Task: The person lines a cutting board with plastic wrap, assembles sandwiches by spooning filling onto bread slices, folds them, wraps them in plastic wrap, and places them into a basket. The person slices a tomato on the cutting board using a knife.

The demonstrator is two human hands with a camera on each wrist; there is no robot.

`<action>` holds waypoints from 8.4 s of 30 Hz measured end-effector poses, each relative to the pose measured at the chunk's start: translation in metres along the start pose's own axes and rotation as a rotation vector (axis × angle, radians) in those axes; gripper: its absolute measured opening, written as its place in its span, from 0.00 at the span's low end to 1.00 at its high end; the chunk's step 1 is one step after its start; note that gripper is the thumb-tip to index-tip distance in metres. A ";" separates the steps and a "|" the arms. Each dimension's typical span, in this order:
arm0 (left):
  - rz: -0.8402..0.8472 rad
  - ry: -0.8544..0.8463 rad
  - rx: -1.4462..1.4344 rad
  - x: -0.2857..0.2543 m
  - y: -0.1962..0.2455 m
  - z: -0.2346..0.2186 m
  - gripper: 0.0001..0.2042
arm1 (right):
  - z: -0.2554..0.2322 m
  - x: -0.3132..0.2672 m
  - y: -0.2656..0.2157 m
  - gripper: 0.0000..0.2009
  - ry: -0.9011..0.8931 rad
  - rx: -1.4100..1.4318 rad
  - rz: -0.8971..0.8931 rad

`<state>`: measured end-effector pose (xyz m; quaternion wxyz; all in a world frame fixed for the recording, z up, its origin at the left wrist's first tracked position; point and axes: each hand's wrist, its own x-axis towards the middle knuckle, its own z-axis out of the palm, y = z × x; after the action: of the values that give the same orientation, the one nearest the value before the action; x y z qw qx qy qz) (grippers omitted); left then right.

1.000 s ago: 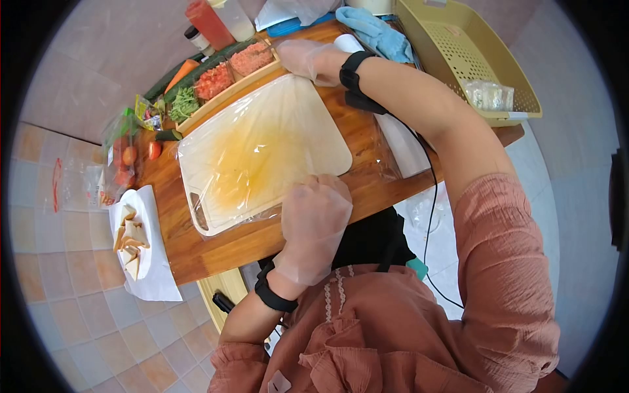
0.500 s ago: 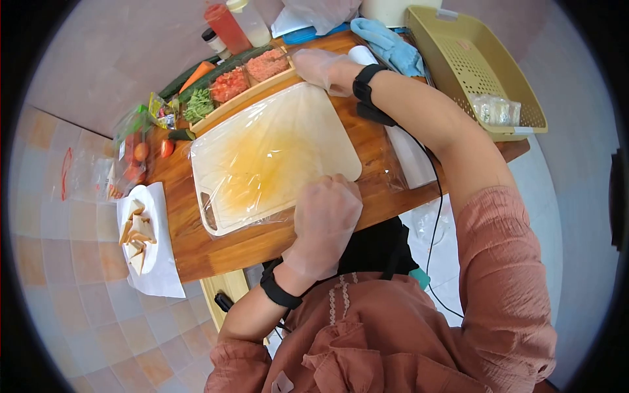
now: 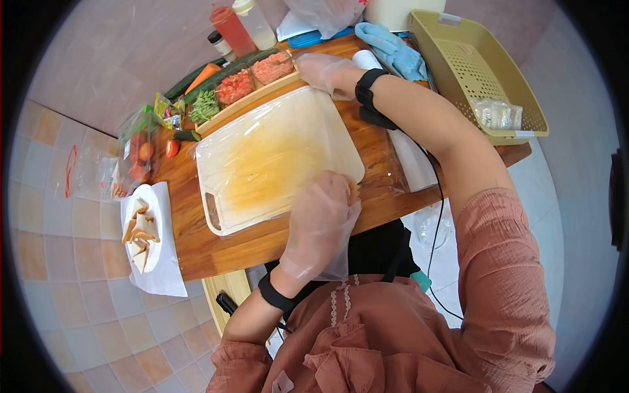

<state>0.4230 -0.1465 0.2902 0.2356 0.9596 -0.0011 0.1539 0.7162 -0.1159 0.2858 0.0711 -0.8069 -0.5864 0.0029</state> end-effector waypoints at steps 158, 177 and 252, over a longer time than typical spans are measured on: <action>-0.282 -0.019 0.278 -0.089 -0.159 -0.150 0.33 | 0.015 -0.232 -0.127 0.31 0.352 0.334 0.138; -0.253 0.284 0.438 -0.151 -0.118 -0.112 0.33 | 0.000 -0.219 -0.182 0.18 0.447 0.393 0.227; -0.351 0.579 0.562 -0.141 -0.202 -0.190 0.05 | 0.046 -0.133 -0.283 0.08 0.019 1.204 -0.141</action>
<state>0.2477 0.1087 0.3170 -0.0214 0.8893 0.2698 0.3687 0.4031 -0.1517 0.2634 0.5205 -0.5840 -0.5330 0.3223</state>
